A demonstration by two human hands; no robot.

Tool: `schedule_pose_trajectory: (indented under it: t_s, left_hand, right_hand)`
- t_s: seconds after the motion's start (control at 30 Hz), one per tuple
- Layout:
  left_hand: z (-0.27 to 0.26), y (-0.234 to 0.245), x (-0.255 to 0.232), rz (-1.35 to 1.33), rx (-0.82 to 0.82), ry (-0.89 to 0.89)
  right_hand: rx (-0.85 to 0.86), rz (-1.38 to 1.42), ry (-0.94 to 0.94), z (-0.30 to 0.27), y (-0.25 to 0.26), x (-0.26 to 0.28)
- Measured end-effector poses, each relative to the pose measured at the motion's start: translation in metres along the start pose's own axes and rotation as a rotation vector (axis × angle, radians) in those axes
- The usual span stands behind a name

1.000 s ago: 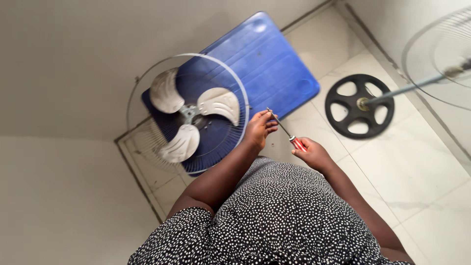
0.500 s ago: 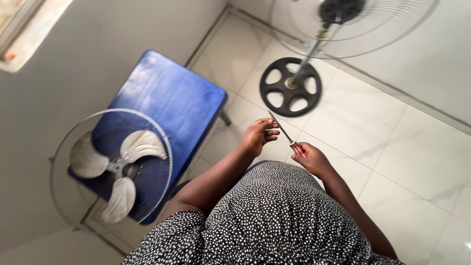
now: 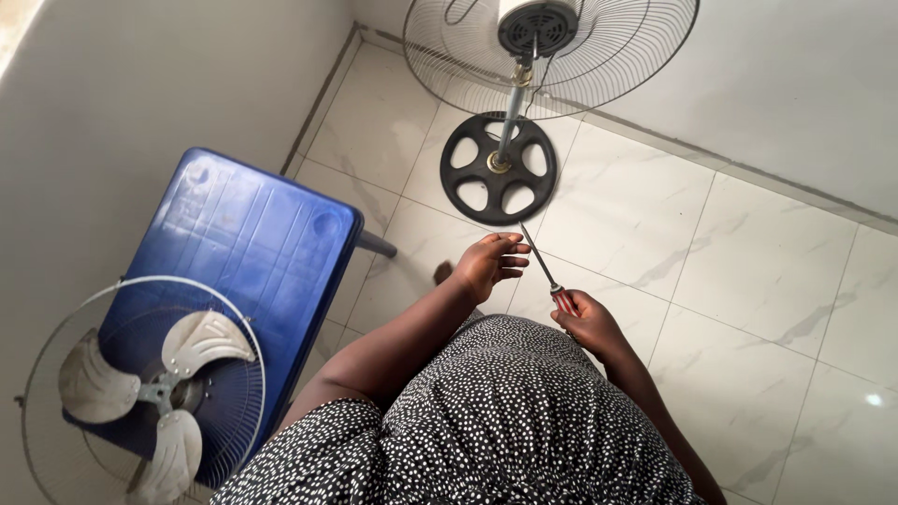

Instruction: The person uses a screwdriver to loosen and remove the front grill of a standing fan. They then detach the fan blades and place the components on a blue plastic stool.

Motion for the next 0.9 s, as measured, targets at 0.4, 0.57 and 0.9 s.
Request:
schedule_pose_trajectory:
  t_s: [0.4,0.57,0.9]
  left_hand:
    - [0.123,-0.027,-0.097,0.080,0.089,0.037]
    - [0.159,-0.025,-0.145,0.087,0.127,0.041]
    - [0.207,-0.008,-0.183,0.109,0.133,0.054]
  right_hand:
    - [-0.075,0.053,-0.001,0.096,0.050,0.085]
    - [-0.084,0.015,0.008,0.135,0.057,0.134]
    - [-0.095,-0.051,0.067,0.177,0.058,0.185]
Point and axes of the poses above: each hand's wrist, its own z-axis towards the middle knuckle, its own y-axis out of the back of the hand, x = y × z, the point moved 7 cm from there along z, towards the middle knuckle, and after that the axes turned 2 degrees about y, right-handed, at the moved point
